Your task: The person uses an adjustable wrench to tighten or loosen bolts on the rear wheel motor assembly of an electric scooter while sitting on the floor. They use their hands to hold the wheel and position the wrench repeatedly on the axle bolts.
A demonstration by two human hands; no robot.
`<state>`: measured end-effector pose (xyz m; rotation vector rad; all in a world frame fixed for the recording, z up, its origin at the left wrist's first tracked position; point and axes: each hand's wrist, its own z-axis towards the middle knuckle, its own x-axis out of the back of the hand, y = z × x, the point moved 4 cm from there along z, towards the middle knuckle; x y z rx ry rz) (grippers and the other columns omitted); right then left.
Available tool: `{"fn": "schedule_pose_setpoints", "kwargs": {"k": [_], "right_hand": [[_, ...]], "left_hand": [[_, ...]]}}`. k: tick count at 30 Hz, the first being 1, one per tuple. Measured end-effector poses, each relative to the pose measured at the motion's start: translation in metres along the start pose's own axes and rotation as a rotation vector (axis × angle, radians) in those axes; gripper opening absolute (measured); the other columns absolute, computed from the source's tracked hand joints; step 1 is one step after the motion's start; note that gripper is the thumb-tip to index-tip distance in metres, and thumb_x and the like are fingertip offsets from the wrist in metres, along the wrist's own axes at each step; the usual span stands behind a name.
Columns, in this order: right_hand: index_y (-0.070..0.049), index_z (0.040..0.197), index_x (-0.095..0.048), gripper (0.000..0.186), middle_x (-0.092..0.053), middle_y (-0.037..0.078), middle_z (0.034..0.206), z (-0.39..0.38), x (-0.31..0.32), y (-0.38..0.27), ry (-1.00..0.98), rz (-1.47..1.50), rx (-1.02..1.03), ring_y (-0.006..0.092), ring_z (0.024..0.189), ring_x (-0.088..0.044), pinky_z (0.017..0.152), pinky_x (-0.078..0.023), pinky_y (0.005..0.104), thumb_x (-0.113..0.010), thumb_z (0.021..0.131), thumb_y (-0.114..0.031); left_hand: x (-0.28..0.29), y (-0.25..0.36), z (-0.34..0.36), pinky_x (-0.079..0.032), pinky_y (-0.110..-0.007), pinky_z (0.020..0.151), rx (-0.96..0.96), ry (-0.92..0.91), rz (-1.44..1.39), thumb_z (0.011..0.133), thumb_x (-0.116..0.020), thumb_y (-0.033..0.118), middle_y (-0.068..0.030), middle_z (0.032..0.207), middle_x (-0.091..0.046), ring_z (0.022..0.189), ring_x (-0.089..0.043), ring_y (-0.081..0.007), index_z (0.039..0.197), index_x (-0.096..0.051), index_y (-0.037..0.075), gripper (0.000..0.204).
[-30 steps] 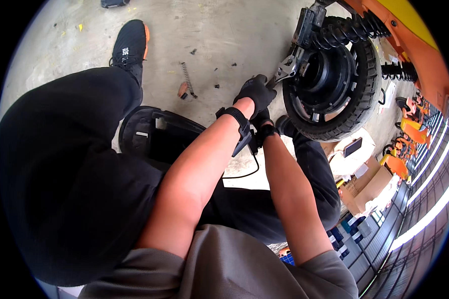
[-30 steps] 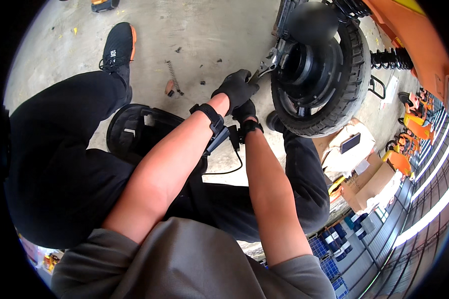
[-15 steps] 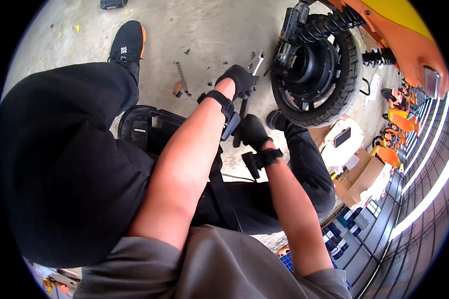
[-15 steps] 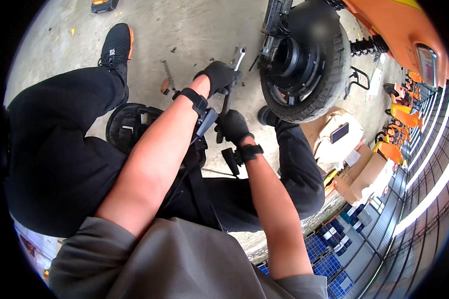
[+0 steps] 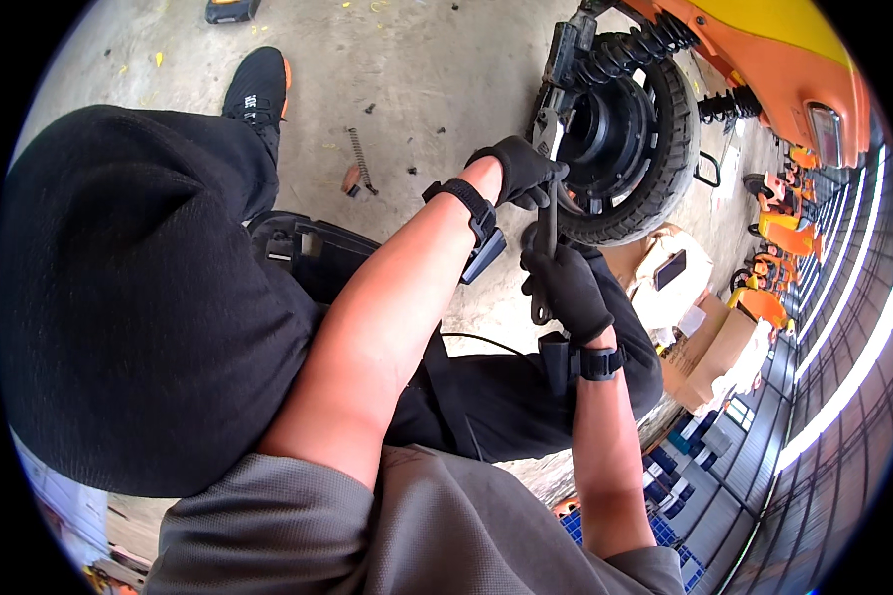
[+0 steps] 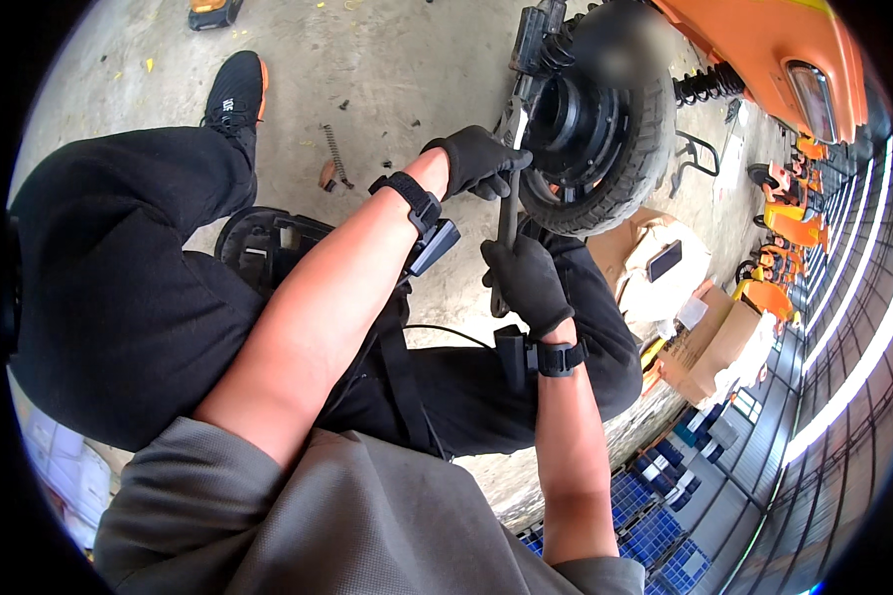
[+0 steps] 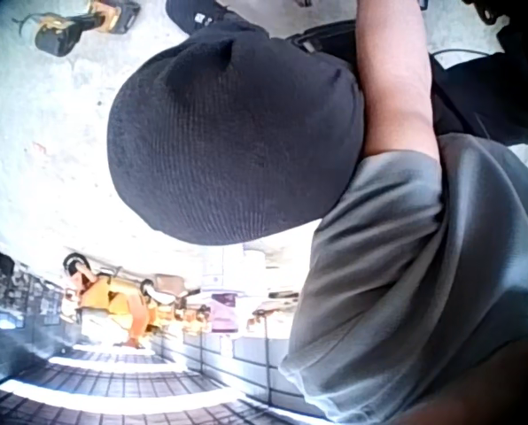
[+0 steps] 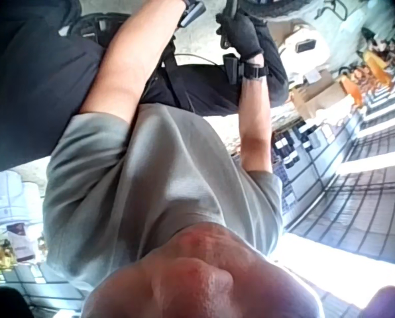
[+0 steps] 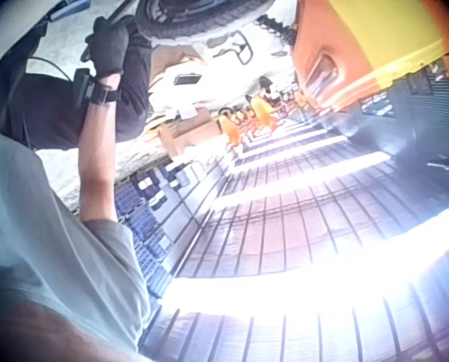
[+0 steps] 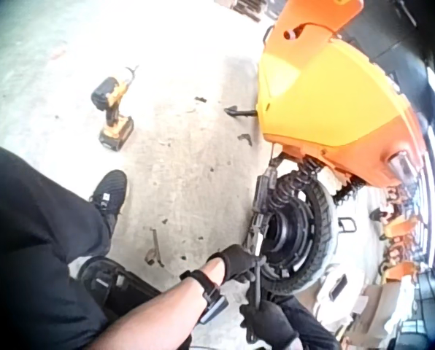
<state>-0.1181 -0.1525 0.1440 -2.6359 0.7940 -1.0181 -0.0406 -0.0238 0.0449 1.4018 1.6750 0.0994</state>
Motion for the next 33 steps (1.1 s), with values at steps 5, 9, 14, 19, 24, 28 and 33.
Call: {"fn": "schedule_pose_setpoints", "kwargs": {"k": [5, 9, 14, 19, 24, 28, 33], "right_hand": [[0.004, 0.08, -0.06, 0.034, -0.063, 0.012, 0.06, 0.002, 0.011, -0.013, 0.053, -0.103, -0.011, 0.0206, 0.053, -0.063, 0.051, -0.048, 0.0339, -0.059, 0.087, -0.029], [0.005, 0.081, -0.06, 0.035, -0.063, 0.013, 0.06, 0.003, 0.013, -0.029, 0.042, -0.211, 0.048, 0.0213, 0.056, -0.065, 0.053, -0.048, 0.0341, -0.059, 0.087, -0.03], [0.003, 0.086, -0.059, 0.033, -0.062, 0.01, 0.061, 0.023, -0.003, 0.002, 0.04, -0.107, 0.048, 0.0179, 0.054, -0.062, 0.05, -0.047, 0.0315, -0.058, 0.089, -0.03], [0.002, 0.082, -0.059, 0.033, -0.062, 0.009, 0.061, 0.042, -0.018, 0.023, -0.014, -0.058, -0.013, 0.0156, 0.044, -0.057, 0.039, -0.043, 0.0294, -0.058, 0.09, -0.03], [-0.002, 0.069, -0.065, 0.04, -0.065, 0.012, 0.062, 0.113, -0.056, 0.079, -0.147, -0.424, 0.026, 0.0248, 0.058, -0.066, 0.056, -0.052, 0.0364, -0.051, 0.086, -0.036], [-0.004, 0.085, -0.069, 0.034, -0.068, 0.012, 0.071, 0.187, -0.087, 0.118, -0.136, -0.429, 0.102, 0.0248, 0.063, -0.067, 0.057, -0.053, 0.036, -0.055, 0.087, -0.035], [-0.012, 0.1, -0.068, 0.025, -0.07, 0.01, 0.084, 0.266, -0.13, 0.172, -0.208, -0.239, 0.149, 0.0233, 0.07, -0.068, 0.058, -0.054, 0.0356, -0.059, 0.087, -0.03]], "left_hand": [[-0.008, 0.002, 0.002, -0.046, -0.025, 0.042, -0.027, 0.099, -0.029, 0.086, -0.069, 0.034, -0.0099, 0.062, -0.063, 0.043, -0.055, -0.0145, 0.081, -0.065, 0.0, 0.035], [-0.005, -0.004, 0.014, -0.046, -0.026, 0.043, -0.068, 0.123, -0.103, 0.088, -0.067, 0.032, -0.0077, 0.057, -0.059, 0.044, -0.055, -0.0147, 0.077, -0.062, 0.001, 0.033], [-0.006, -0.011, 0.024, -0.042, -0.027, 0.042, -0.074, 0.127, -0.083, 0.089, -0.065, 0.031, -0.0067, 0.056, -0.057, 0.043, -0.052, -0.0139, 0.072, -0.06, 0.002, 0.034], [0.0, -0.018, 0.029, -0.039, -0.028, 0.043, -0.025, 0.184, 0.064, 0.089, -0.064, 0.03, -0.0049, 0.056, -0.057, 0.042, -0.05, -0.0133, 0.074, -0.062, 0.003, 0.031], [0.015, -0.047, 0.054, -0.049, -0.035, 0.067, -0.091, 0.452, 0.401, 0.083, -0.067, 0.03, -0.0126, 0.076, -0.067, 0.072, -0.064, -0.0233, 0.089, -0.067, 0.002, 0.029], [0.019, -0.052, 0.049, -0.047, -0.04, 0.087, -0.023, 0.475, 0.487, 0.078, -0.068, 0.033, -0.0203, 0.107, -0.065, 0.102, -0.061, -0.0336, 0.108, -0.064, 0.002, 0.042], [0.041, -0.07, 0.049, -0.046, -0.04, 0.093, -0.036, 0.575, 0.55, 0.077, -0.068, 0.034, -0.023, 0.117, -0.06, 0.112, -0.057, -0.0355, 0.121, -0.055, 0.001, 0.057]]}}
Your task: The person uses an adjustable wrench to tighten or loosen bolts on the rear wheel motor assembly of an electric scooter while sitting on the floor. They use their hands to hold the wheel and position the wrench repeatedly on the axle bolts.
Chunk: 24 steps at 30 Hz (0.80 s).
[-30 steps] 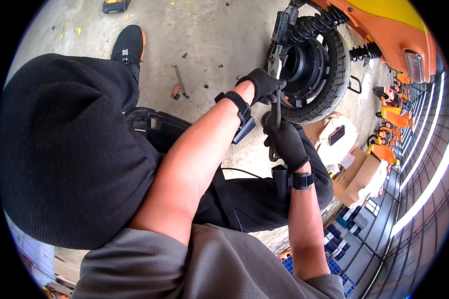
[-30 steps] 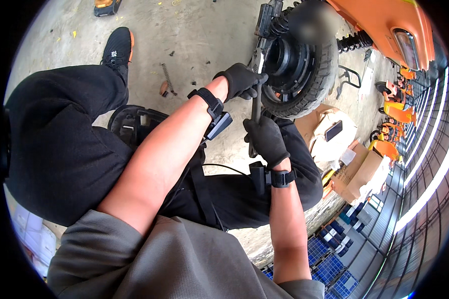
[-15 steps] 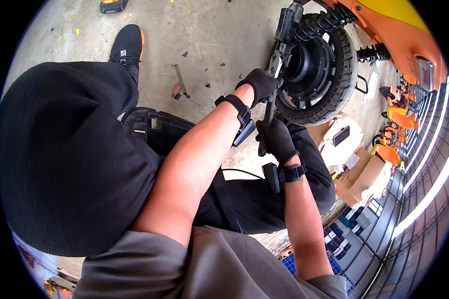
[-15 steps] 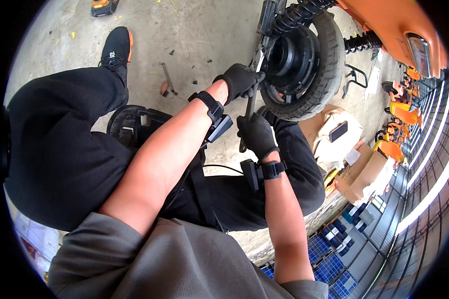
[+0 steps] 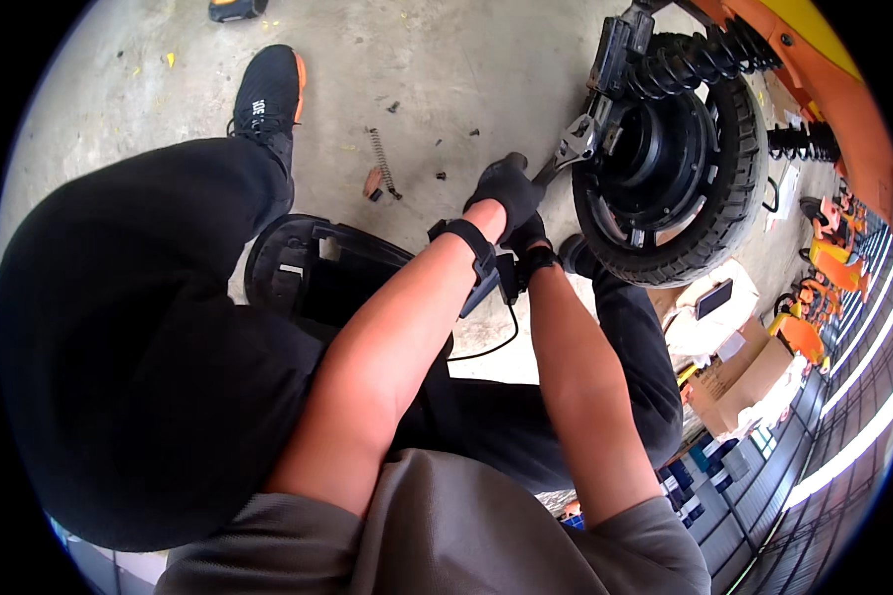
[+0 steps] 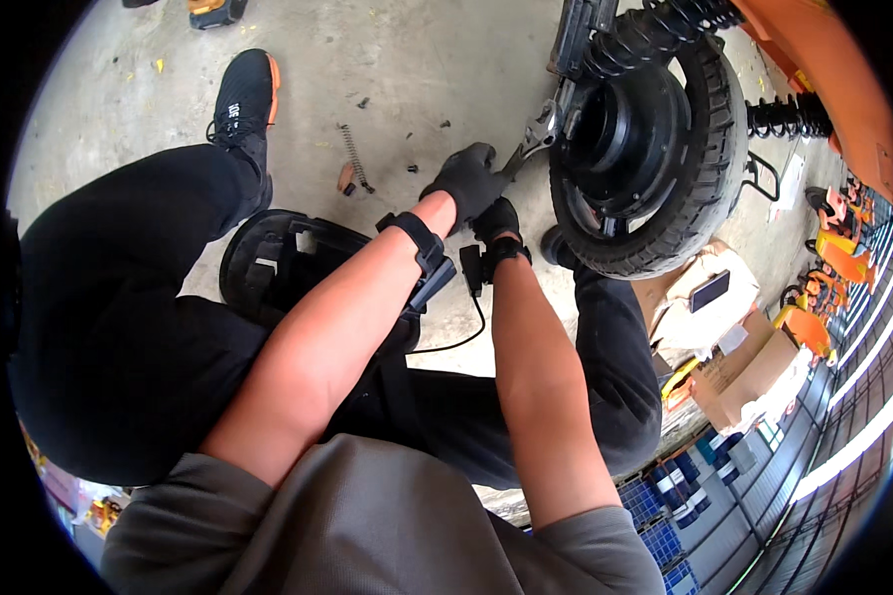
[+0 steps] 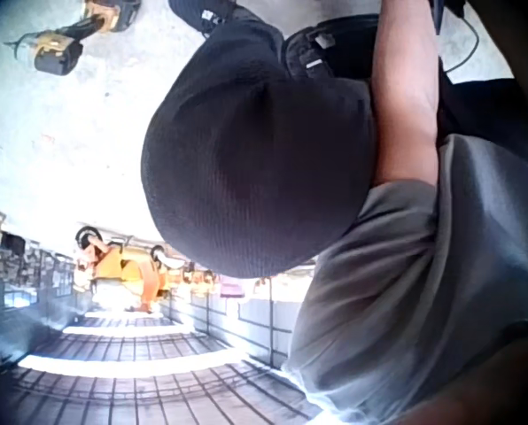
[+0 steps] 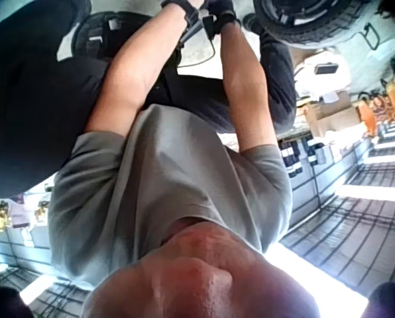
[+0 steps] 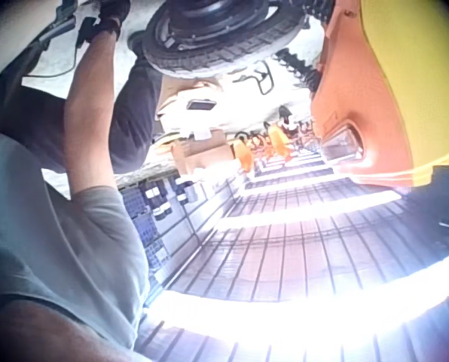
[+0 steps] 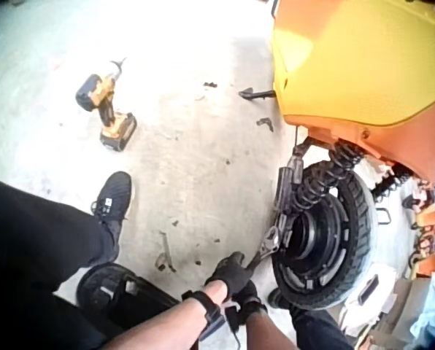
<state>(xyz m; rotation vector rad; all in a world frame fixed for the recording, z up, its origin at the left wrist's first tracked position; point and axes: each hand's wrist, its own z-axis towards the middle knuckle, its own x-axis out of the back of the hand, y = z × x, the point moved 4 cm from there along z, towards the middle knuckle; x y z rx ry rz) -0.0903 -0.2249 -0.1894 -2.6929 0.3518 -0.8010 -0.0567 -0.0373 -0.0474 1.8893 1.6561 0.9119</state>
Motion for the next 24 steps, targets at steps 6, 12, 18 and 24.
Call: {"fn": "schedule_pose_setpoints", "kwargs": {"k": [6, 12, 18, 24], "right_hand": [[-0.007, 0.096, -0.068, 0.026, -0.07, 0.014, 0.085, -0.07, 0.005, -0.063, 0.133, -0.352, 0.106, 0.0268, 0.084, -0.068, 0.075, -0.053, 0.0386, -0.061, 0.082, -0.028], [0.001, 0.078, -0.067, 0.044, -0.066, 0.013, 0.063, -0.14, -0.003, -0.117, -0.022, 0.081, -0.232, 0.0242, 0.054, -0.066, 0.045, -0.051, 0.0346, -0.058, 0.086, -0.042], [0.001, 0.079, -0.063, 0.037, -0.066, 0.013, 0.063, -0.19, 0.071, -0.172, 0.092, 0.083, -0.202, 0.0234, 0.054, -0.066, 0.055, -0.053, 0.0353, -0.054, 0.085, -0.034], [0.004, 0.075, -0.06, 0.035, -0.064, 0.013, 0.061, -0.244, 0.113, -0.186, 0.181, 0.1, -0.12, 0.0219, 0.056, -0.065, 0.053, -0.05, 0.0354, -0.059, 0.085, -0.03]], "left_hand": [[-0.001, 0.016, -0.002, -0.047, -0.04, 0.088, -0.159, -0.085, -0.026, 0.077, -0.066, 0.033, -0.0221, 0.111, -0.063, 0.105, -0.059, -0.0374, 0.118, -0.058, 0.005, 0.05], [0.012, -0.014, -0.004, -0.049, -0.038, 0.077, -0.021, -0.231, 0.137, 0.077, -0.069, 0.034, -0.0157, 0.088, -0.068, 0.083, -0.065, -0.0284, 0.096, -0.067, 0.006, 0.034], [0.032, 0.03, -0.005, -0.041, -0.029, 0.047, -0.019, -0.263, -0.19, 0.083, -0.067, 0.031, -0.0055, 0.061, -0.061, 0.048, -0.053, -0.0131, 0.075, -0.066, 0.003, 0.029], [0.039, 0.064, -0.039, -0.047, -0.026, 0.044, -0.045, -0.426, -0.42, 0.084, -0.069, 0.032, -0.0078, 0.065, -0.063, 0.048, -0.057, -0.0135, 0.074, -0.064, 0.001, 0.034]]}}
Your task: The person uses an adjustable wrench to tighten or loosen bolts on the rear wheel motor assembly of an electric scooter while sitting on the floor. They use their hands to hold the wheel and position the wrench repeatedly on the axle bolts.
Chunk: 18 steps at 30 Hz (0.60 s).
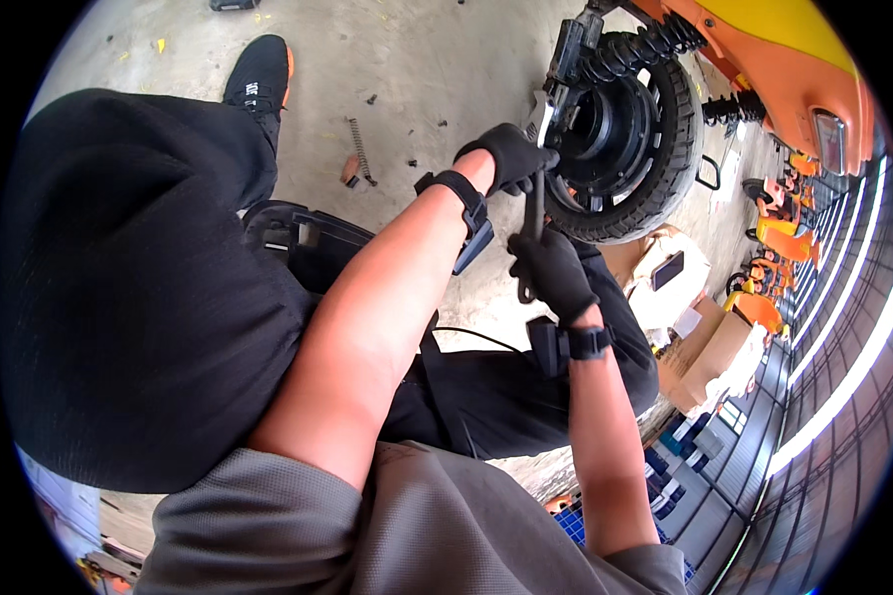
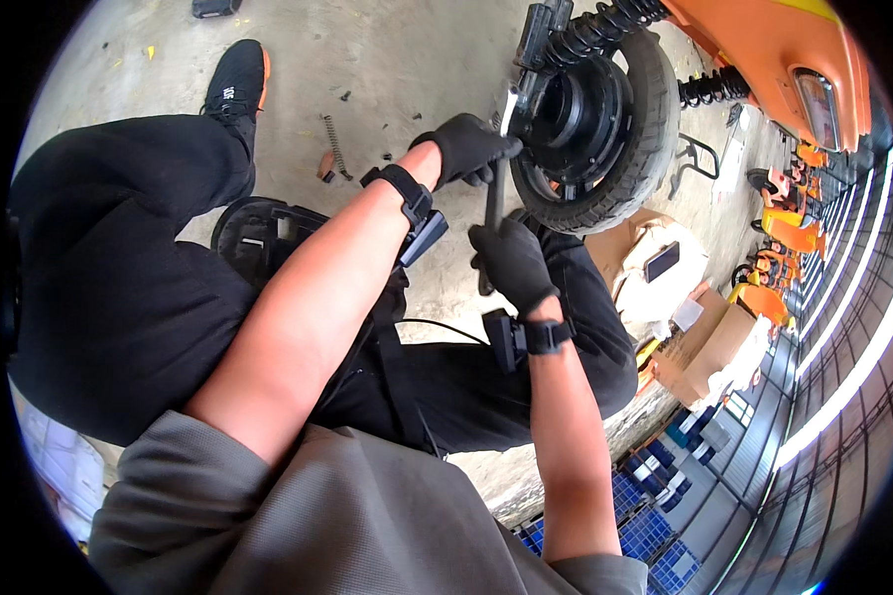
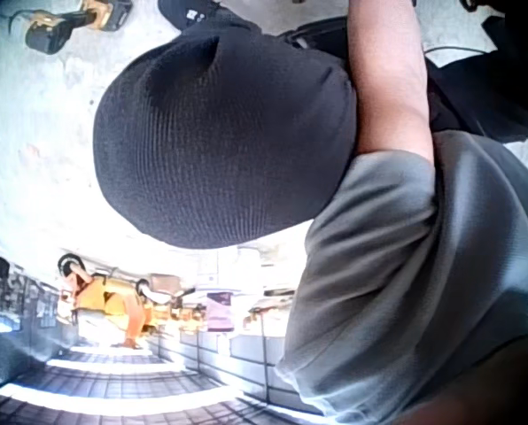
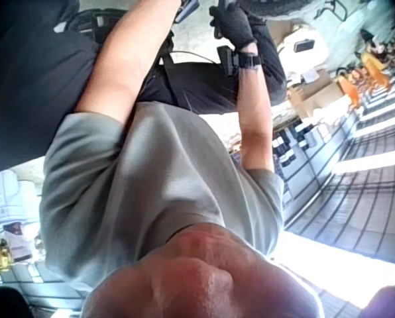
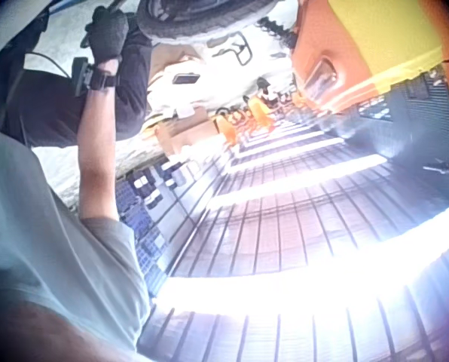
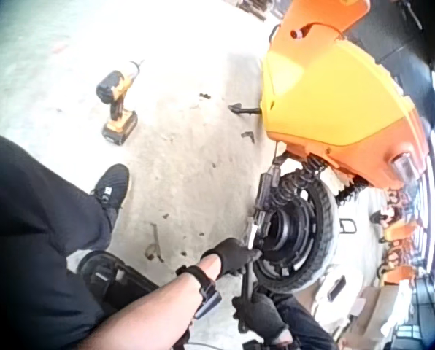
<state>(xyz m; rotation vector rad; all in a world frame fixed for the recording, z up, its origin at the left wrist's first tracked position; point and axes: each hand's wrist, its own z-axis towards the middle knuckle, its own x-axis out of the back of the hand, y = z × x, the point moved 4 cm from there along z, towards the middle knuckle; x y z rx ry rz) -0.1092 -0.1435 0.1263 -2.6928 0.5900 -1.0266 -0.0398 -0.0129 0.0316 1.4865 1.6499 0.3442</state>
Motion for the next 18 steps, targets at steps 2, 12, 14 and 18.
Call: {"fn": "schedule_pose_setpoints", "kwargs": {"k": [2, 12, 14, 18], "right_hand": [[0.005, 0.076, -0.06, 0.035, -0.063, 0.012, 0.06, -0.013, 0.005, -0.001, 0.002, 0.06, -0.033, 0.0206, 0.054, -0.063, 0.05, -0.048, 0.034, -0.06, 0.085, -0.029], [0.005, 0.079, -0.061, 0.035, -0.063, 0.013, 0.06, -0.022, 0.023, -0.01, 0.079, -0.046, -0.038, 0.0227, 0.055, -0.064, 0.053, -0.049, 0.0355, -0.059, 0.086, -0.03], [0.004, 0.079, -0.061, 0.036, -0.063, 0.014, 0.06, -0.022, 0.026, -0.016, 0.079, -0.074, -0.032, 0.0235, 0.056, -0.065, 0.054, -0.049, 0.0357, -0.058, 0.086, -0.03], [0.004, 0.078, -0.062, 0.037, -0.063, 0.014, 0.061, -0.021, 0.026, -0.017, 0.061, -0.099, -0.028, 0.0241, 0.057, -0.065, 0.055, -0.049, 0.0357, -0.058, 0.087, -0.032]], "left_hand": [[-0.009, -0.001, -0.002, -0.048, -0.027, 0.045, 0.015, -0.069, -0.025, 0.084, -0.069, 0.034, -0.0086, 0.067, -0.064, 0.049, -0.058, -0.0148, 0.077, -0.066, 0.0, 0.035], [-0.028, 0.003, -0.002, -0.045, -0.025, 0.044, -0.048, -0.048, -0.097, 0.085, -0.068, 0.037, -0.0067, 0.062, -0.062, 0.047, -0.056, -0.0132, 0.076, -0.065, 0.002, 0.036], [-0.028, 0.002, 0.002, -0.044, -0.029, 0.044, -0.062, -0.022, -0.089, 0.086, -0.066, 0.032, -0.0077, 0.061, -0.064, 0.047, -0.056, -0.0143, 0.074, -0.067, 0.001, 0.034], [-0.027, -0.001, 0.005, -0.044, -0.031, 0.046, -0.057, 0.018, -0.05, 0.087, -0.066, 0.031, -0.0086, 0.061, -0.064, 0.047, -0.056, -0.0152, 0.074, -0.067, -0.001, 0.035]]}}
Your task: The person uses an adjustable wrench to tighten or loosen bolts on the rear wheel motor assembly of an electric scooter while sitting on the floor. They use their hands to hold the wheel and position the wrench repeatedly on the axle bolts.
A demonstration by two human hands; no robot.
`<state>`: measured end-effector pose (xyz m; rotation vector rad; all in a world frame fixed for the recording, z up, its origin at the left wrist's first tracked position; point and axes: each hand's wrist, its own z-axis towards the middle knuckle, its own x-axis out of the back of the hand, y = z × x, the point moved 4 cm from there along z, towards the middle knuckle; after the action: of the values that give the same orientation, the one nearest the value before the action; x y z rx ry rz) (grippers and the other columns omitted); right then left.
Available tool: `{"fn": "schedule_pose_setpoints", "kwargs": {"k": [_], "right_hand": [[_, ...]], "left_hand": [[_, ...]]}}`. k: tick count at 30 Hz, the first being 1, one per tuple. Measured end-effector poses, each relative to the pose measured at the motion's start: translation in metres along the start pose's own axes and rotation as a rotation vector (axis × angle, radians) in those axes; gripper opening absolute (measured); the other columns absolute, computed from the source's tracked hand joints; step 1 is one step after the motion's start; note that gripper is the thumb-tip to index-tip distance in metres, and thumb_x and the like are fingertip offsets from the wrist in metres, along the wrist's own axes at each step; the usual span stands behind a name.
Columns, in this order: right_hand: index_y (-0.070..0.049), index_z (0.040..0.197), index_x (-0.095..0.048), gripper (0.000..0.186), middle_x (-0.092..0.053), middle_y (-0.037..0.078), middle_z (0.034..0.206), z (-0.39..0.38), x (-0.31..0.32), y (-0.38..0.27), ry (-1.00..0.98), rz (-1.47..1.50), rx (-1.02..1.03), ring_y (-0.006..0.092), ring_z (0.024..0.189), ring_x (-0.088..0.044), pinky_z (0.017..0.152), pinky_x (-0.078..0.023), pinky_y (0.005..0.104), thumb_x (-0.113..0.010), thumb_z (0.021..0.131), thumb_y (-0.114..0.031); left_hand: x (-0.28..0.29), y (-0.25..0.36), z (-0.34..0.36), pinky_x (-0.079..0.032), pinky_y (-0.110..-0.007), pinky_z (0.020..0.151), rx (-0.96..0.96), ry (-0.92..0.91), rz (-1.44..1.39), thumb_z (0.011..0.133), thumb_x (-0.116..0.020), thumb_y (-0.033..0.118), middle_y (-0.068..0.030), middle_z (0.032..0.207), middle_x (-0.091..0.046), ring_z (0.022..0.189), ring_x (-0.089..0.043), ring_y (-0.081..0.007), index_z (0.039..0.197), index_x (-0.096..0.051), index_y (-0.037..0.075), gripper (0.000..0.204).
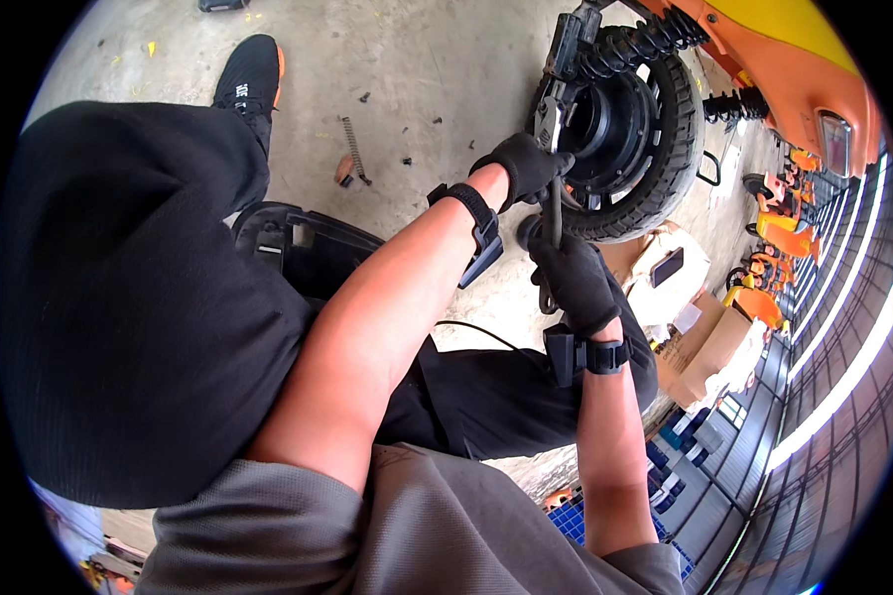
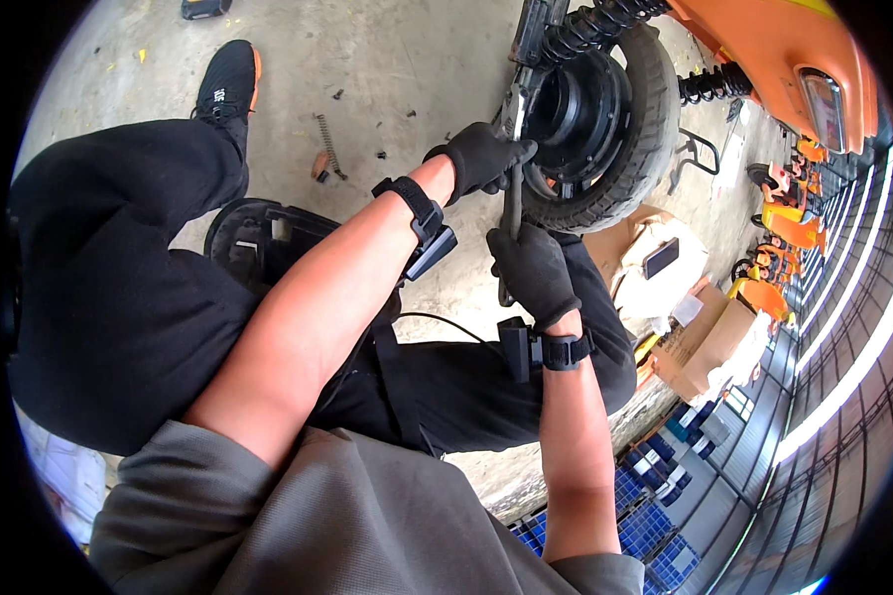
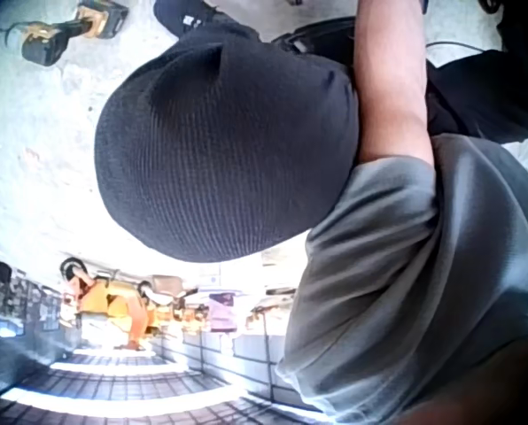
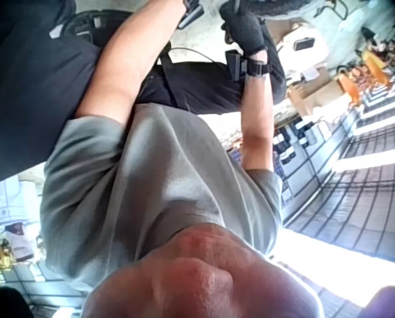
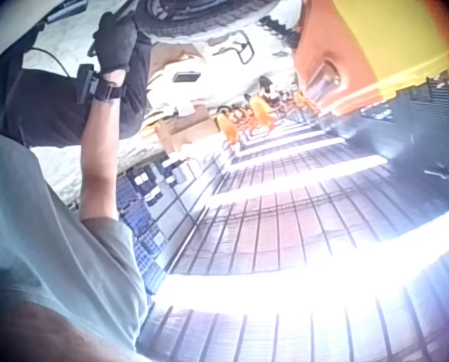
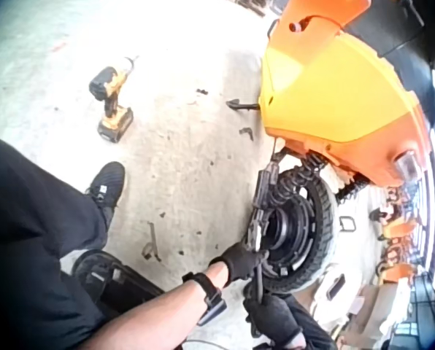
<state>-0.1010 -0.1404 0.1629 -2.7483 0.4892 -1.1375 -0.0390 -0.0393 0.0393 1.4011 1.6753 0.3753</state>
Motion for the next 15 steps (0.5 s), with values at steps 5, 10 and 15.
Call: {"fn": "schedule_pose_setpoints", "kwargs": {"k": [5, 10, 15], "right_hand": [[0.003, 0.077, -0.061, 0.036, -0.064, 0.014, 0.062, 0.009, -0.007, 0.005, 0.018, 0.015, -0.023, 0.0238, 0.058, -0.066, 0.056, -0.05, 0.0361, -0.058, 0.087, -0.032], [0.004, 0.078, -0.06, 0.037, -0.063, 0.013, 0.06, 0.037, -0.034, 0.028, -0.075, 0.049, 0.007, 0.0203, 0.054, -0.064, 0.052, -0.05, 0.0352, -0.056, 0.091, -0.031], [-0.007, 0.075, -0.063, 0.027, -0.063, 0.012, 0.06, 0.077, -0.076, 0.05, -0.197, -0.463, 0.394, 0.0252, 0.057, -0.065, 0.053, -0.051, 0.037, -0.05, 0.088, -0.026]], "left_hand": [[0.001, -0.002, 0.003, -0.044, -0.03, 0.046, -0.011, 0.001, -0.046, 0.087, -0.066, 0.035, -0.0073, 0.059, -0.061, 0.047, -0.055, -0.0149, 0.076, -0.066, 0.0, 0.036], [0.006, -0.011, 0.016, -0.048, -0.035, 0.055, 0.035, 0.076, 0.127, 0.083, -0.066, 0.037, -0.0098, 0.063, -0.063, 0.054, -0.059, -0.0183, 0.081, -0.067, -0.002, 0.039], [0.013, -0.029, 0.032, -0.047, -0.038, 0.071, -0.018, 0.195, 0.343, 0.083, -0.064, 0.036, -0.0135, 0.081, -0.065, 0.076, -0.062, -0.0248, 0.092, -0.064, 0.002, 0.036]]}}
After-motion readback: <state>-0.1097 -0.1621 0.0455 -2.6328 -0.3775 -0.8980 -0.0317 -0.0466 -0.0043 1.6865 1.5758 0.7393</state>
